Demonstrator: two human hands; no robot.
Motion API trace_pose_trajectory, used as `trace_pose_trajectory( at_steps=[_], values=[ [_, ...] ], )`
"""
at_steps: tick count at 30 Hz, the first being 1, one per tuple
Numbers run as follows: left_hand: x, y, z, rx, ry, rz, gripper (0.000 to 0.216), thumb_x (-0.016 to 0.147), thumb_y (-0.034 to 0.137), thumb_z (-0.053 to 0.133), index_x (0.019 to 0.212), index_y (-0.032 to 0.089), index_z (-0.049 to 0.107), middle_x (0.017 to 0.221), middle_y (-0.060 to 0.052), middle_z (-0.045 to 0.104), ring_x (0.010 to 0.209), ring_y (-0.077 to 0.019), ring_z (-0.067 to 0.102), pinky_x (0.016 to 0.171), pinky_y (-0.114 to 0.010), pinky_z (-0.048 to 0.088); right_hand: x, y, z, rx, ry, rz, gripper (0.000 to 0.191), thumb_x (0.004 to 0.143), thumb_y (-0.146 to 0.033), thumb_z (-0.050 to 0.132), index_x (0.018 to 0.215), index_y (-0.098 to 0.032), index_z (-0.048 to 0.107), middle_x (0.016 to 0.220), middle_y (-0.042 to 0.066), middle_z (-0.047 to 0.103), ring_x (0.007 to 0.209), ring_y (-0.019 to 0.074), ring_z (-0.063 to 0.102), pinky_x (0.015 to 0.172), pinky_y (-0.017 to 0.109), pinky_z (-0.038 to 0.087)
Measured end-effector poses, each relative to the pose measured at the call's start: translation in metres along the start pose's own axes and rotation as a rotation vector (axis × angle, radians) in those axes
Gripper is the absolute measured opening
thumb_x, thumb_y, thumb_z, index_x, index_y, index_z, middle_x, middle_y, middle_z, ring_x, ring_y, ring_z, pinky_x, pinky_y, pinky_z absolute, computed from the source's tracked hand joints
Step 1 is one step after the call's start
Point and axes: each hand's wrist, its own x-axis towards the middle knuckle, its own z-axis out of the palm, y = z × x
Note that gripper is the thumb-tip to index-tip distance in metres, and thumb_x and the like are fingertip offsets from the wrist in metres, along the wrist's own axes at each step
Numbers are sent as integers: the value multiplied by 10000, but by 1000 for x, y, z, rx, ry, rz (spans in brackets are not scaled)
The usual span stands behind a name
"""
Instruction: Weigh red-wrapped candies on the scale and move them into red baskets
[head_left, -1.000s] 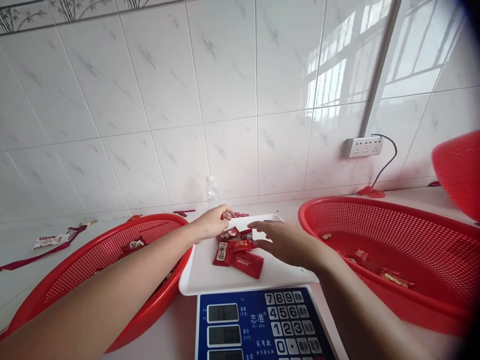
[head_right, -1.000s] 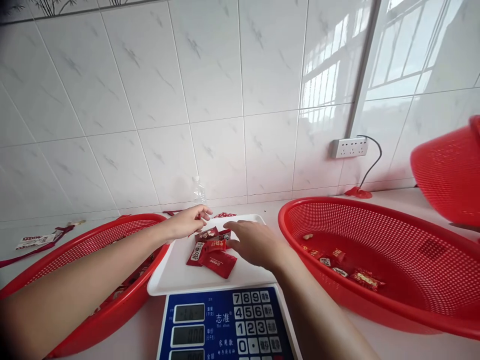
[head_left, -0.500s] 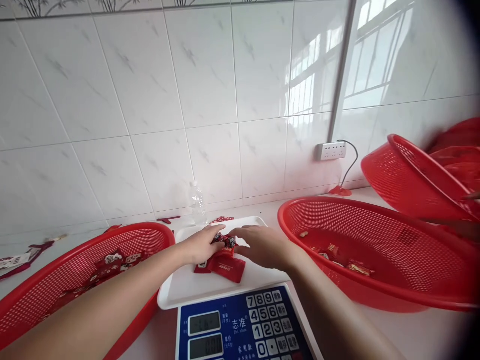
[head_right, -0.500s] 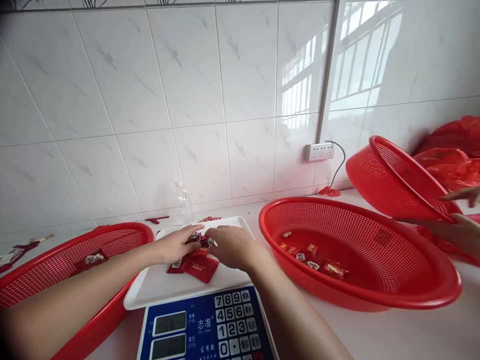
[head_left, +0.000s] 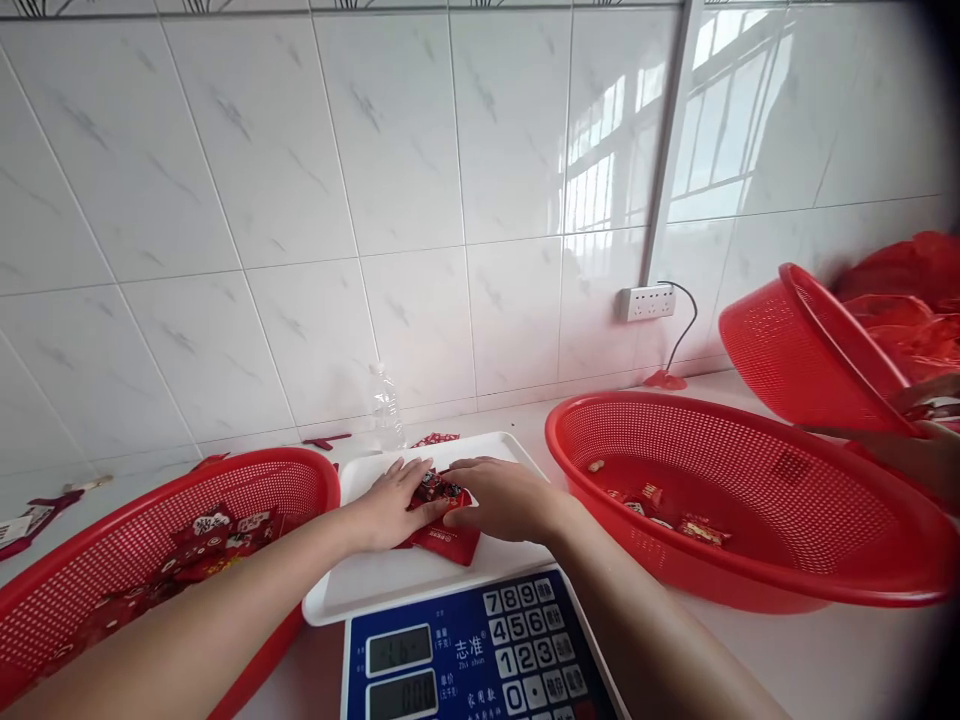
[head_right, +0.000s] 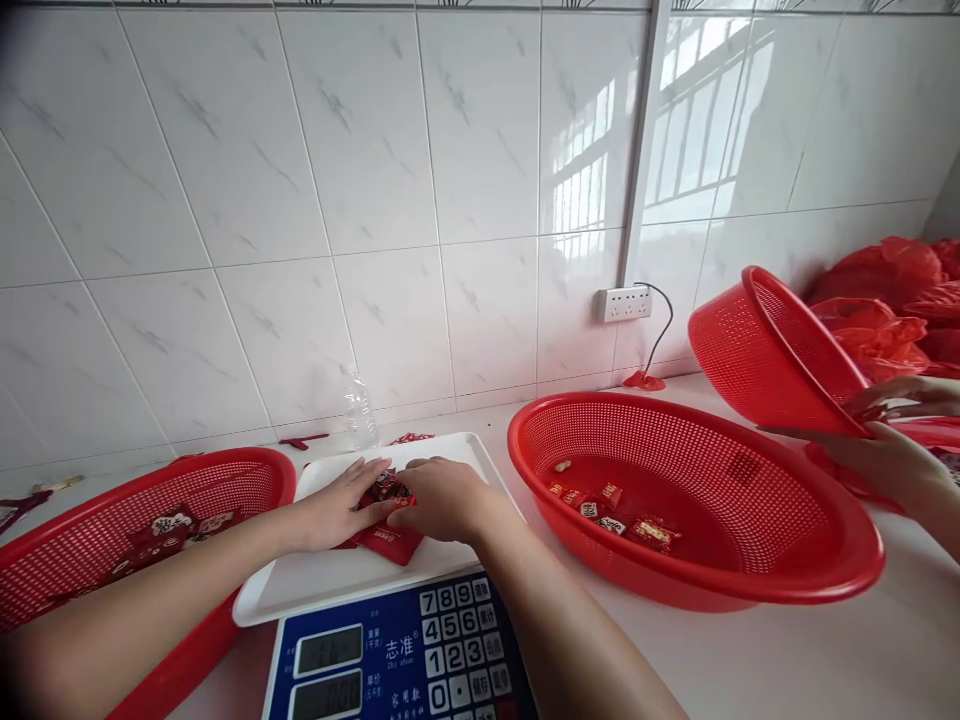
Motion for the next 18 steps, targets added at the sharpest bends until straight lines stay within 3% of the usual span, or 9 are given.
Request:
trace_pose_trajectory(
  at_steps=[4,9,13,18],
  values=[
    [0,5,-2,19,-91,-72,866,832,733,296,1495,190,172,1575,-119,88,1433,-332,-29,1139,-487,69,1,2,2,-7,-18,15,404,832,-408,518,1161,-209,642,1162,86,665,1055,280,592,818,366,448],
    [1,9,-3,24,-117,-103,866,827,745,275,1497,207,164,1577,-105,49,1430,-334,-54,1134,-513,46,-1,6,0,-39,-15,63,370,837,-403,504,1085,-191,678,1074,101,695,981,292,616,751,380,447],
    [-2,10,-10,-82,-15,-109,772,878,677,235,1488,209,174,1575,-79,87,1441,-276,1,1152,-461,81,-4,6,-6,-48,-21,93,386,835,-428,526,1093,-183,677,1100,110,687,1029,301,598,759,376,449],
    [-24,-11,-43,-177,210,-179,763,874,649,246,1481,193,175,1565,-76,165,1430,-239,161,1148,-379,176,-10,3,-10,-16,5,75,471,860,-430,499,1255,-184,574,1221,97,633,1117,282,552,853,388,440]
  ],
)
